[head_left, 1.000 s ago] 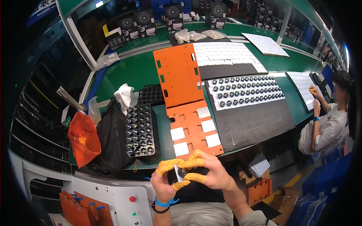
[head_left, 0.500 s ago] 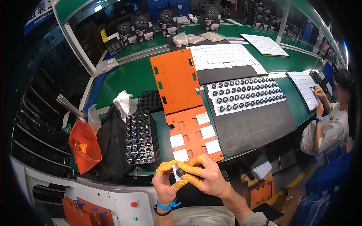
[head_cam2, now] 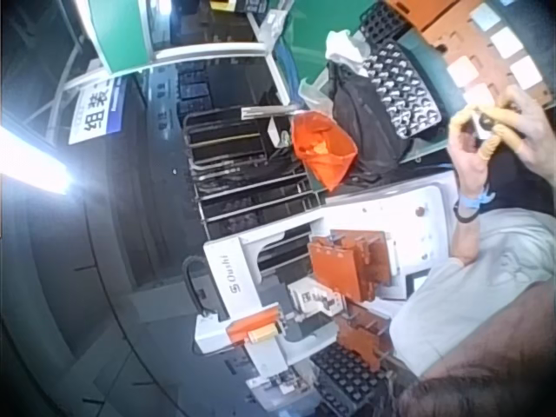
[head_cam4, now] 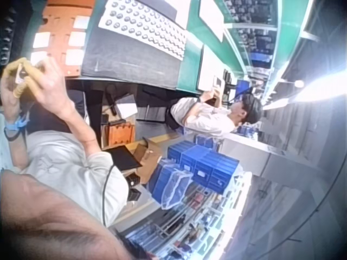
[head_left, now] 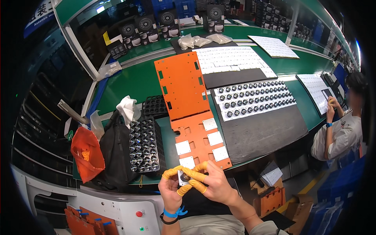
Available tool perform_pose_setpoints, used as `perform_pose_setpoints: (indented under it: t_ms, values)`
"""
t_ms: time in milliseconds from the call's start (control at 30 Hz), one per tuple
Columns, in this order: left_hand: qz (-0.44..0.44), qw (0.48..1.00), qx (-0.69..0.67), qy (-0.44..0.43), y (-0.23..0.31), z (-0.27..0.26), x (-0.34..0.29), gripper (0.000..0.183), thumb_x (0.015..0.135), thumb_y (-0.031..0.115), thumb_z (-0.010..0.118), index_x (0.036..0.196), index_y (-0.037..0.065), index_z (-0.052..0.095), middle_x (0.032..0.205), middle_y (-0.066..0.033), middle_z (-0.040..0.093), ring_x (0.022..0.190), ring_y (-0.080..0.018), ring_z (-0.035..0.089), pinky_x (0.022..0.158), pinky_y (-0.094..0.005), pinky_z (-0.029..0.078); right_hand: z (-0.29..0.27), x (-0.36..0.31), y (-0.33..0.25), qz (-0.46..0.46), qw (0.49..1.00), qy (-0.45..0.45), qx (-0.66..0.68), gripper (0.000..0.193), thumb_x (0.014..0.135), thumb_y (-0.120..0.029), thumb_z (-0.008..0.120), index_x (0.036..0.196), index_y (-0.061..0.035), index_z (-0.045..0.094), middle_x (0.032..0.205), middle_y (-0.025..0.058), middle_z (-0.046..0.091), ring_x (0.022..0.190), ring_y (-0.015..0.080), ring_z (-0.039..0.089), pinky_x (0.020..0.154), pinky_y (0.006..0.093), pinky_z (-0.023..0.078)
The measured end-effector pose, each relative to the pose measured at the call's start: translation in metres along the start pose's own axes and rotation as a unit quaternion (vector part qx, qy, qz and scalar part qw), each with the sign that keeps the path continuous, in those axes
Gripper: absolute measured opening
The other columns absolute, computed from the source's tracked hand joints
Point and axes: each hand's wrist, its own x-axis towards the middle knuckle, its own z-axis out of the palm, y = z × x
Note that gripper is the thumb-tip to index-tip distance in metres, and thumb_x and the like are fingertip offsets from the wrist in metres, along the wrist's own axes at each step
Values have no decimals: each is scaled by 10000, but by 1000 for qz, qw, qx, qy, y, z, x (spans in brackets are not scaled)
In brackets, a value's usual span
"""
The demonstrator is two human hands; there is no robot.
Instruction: The person places small white square components into an orange fixture, then inserts cylindrical metal parts into the slots. They operate a press machine to secure the components and continue placing additional parts into the fixture.
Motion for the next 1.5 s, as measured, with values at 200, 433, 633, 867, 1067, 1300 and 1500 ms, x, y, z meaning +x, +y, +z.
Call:
perform_pose_setpoints:
  t_ms: [200,433,633,867,1067,1300,1500]
  values:
    - [-18,999,-28,-9,5,-3,2,611,774,174,883,1239,-33,544,1185,-129,648,1075,-211,660,947,-328,549,5,-1,3,-30,999,-13,-1,440,869,-205,740,1286,-80,677,985,110,589,865,257,535,722,353,480]
    - [-4,999,-46,13,0,-5,3,585,812,193,857,1245,-41,540,1180,-137,654,1064,-212,666,941,-329,544,9,-1,5,-37,998,-54,-8,648,858,-356,748,1421,-96,561,1069,143,581,969,310,483,864,407,433]
    - [-25,998,-57,12,2,-5,4,579,819,213,853,1241,-41,548,1156,-123,659,1053,-196,661,927,-320,538,12,-2,7,-31,997,-64,-26,744,795,-403,796,1434,-114,546,1121,160,585,988,317,480,875,411,430]
    - [-38,997,-68,15,-3,-2,3,561,833,224,841,1239,-37,554,1147,-107,656,1024,-170,660,912,-303,539,13,-4,12,-31,998,-48,-37,651,801,-278,807,1395,-123,588,1084,147,624,1005,306,494,862,401,438]
    - [-39,996,-74,16,-5,1,3,563,839,237,836,1241,-36,551,1146,-101,654,1032,-164,658,912,-295,537,15,-6,13,-27,998,-28,-43,580,818,-207,791,1365,-123,618,1064,135,633,1000,295,502,852,395,441]
    - [-28,997,-67,20,-3,4,3,560,849,252,827,1242,-35,550,1149,-103,653,1039,-166,653,926,-301,526,17,-3,12,-25,999,-5,-32,527,822,-164,781,1330,-119,646,1100,122,583,970,283,516,818,382,463]
    - [-35,997,-62,25,-6,4,2,560,853,256,823,1245,-33,547,1159,-101,645,1050,-162,642,935,-300,515,18,-4,12,-17,999,1,-33,506,816,-157,787,1305,-115,662,1096,110,580,949,280,522,806,373,485]
